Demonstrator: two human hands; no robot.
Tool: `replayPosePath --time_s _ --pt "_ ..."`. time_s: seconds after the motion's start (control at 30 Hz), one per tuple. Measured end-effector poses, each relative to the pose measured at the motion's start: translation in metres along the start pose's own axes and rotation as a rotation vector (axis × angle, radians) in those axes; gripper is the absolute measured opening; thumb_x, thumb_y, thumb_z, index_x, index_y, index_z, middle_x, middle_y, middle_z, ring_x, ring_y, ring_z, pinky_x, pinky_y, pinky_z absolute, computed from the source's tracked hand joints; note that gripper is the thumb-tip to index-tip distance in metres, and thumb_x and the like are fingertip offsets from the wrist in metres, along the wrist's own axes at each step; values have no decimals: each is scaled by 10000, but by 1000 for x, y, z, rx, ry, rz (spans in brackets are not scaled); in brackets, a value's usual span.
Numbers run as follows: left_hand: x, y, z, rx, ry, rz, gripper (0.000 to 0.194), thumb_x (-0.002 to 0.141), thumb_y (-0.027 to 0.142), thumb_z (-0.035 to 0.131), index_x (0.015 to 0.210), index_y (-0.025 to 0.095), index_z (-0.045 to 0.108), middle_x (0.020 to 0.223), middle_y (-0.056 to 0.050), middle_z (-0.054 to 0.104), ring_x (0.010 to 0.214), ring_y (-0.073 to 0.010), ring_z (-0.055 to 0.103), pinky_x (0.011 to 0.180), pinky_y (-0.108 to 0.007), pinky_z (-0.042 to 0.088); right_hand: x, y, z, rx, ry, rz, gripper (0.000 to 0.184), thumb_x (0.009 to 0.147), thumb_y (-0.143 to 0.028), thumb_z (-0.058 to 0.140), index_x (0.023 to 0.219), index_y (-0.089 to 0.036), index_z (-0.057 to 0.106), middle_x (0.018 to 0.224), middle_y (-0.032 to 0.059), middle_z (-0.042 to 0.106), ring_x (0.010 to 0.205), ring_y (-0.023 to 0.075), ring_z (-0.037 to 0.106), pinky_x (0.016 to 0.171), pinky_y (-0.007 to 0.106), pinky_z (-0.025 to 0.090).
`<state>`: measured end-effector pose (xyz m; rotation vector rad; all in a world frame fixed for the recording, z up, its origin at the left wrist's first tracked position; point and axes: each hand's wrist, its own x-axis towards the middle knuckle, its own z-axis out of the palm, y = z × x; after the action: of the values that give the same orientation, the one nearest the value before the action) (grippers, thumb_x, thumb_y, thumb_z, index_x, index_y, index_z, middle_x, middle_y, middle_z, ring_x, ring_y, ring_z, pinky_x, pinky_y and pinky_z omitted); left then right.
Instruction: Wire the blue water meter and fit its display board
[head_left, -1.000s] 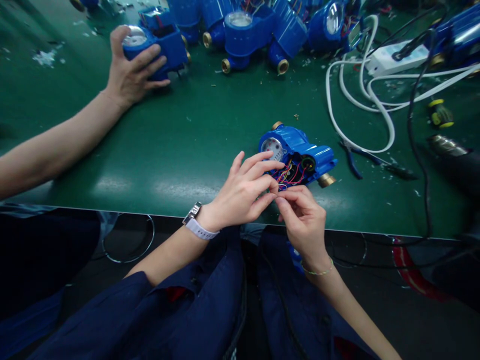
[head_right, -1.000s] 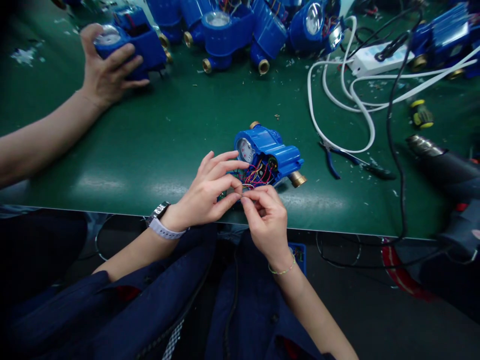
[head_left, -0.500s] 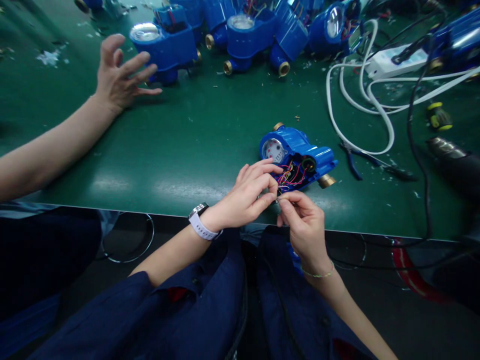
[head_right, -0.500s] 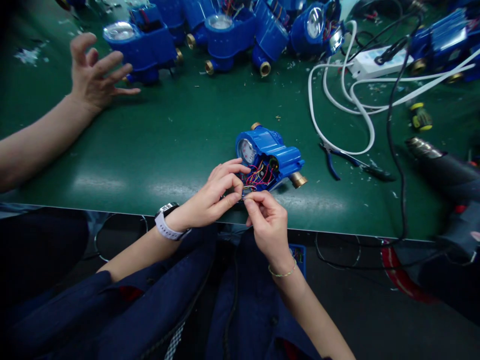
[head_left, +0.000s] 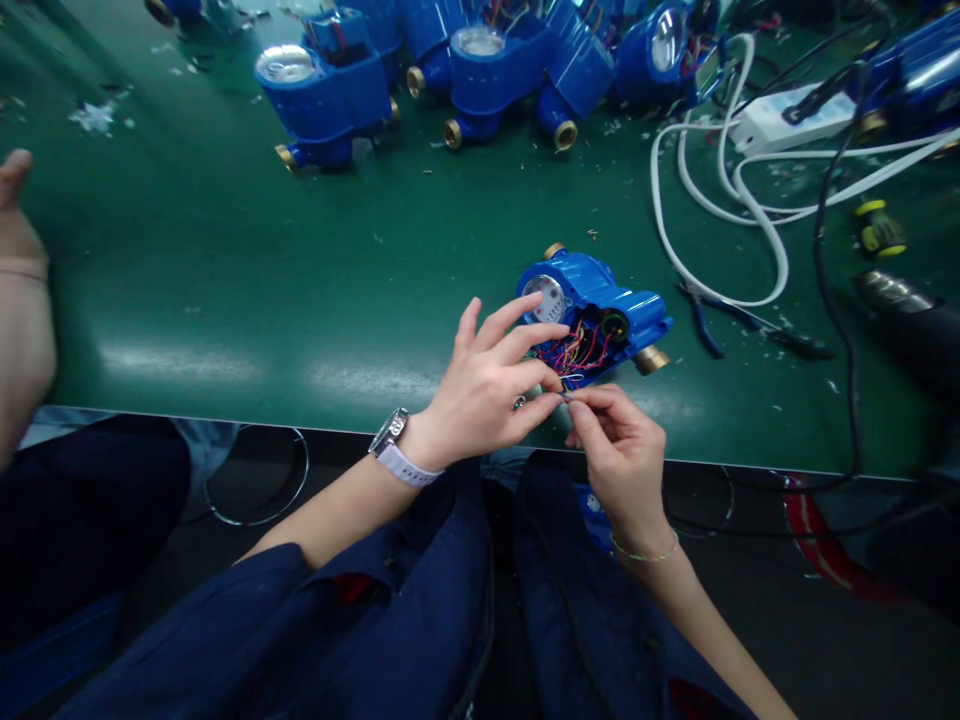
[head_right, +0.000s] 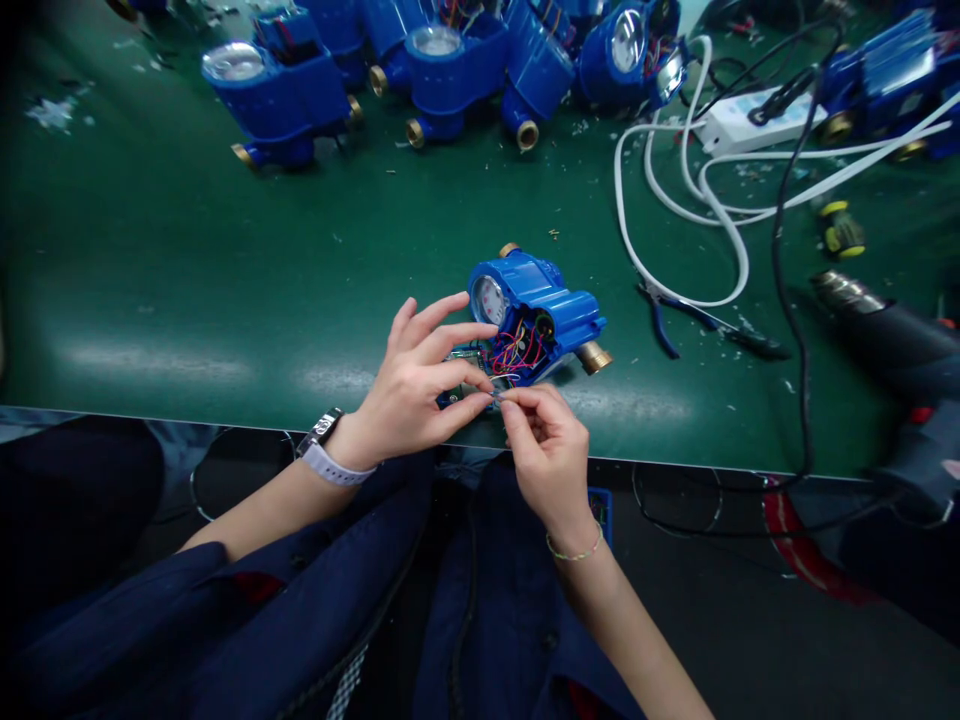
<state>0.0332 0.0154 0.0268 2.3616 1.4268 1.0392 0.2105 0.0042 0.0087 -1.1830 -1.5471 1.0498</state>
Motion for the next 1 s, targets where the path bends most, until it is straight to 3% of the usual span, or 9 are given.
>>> replayPosePath --time_s 0.23,0.53,0.77,1.0 --pt "2 2 4 70 -19 47 112 835 220 618 736 214 670 1292 -17 619 1391 -300 368 1182 -614 106 2 -4 -3 -229 -23 -185 78 905 -139 609 869 -185 661 834 6 589 684 113 546 557 228 432" --pt "3 8 5 186 -16 121 164 853 229 577 710 209 653 1282 2 630 1395 -294 368 1208 -598 0 2 -7 -4 -310 -14 -237 98 899 -132 590 839 -180 650 791 14 597 668 137 550 552 256 438" --pt "5 13 8 120 -31 13 115 810 202 605 698 198 630 1260 -23 646 1396 -302 367 1190 -632 50 0 -7 -3 -342 -1 -293 106 901 -105 591 841 -178 638 794 9 592 705 139 550 601 263 451" --pt "3 13 10 -43 -35 -151 86 752 163 645 677 202 631 1302 -25 616 1417 -297 324 1171 -635 104 0 -9 -2 -291 4 -212 112 908 -143 585 822 -196 633 794 14 581 719 158 545 585 272 441"
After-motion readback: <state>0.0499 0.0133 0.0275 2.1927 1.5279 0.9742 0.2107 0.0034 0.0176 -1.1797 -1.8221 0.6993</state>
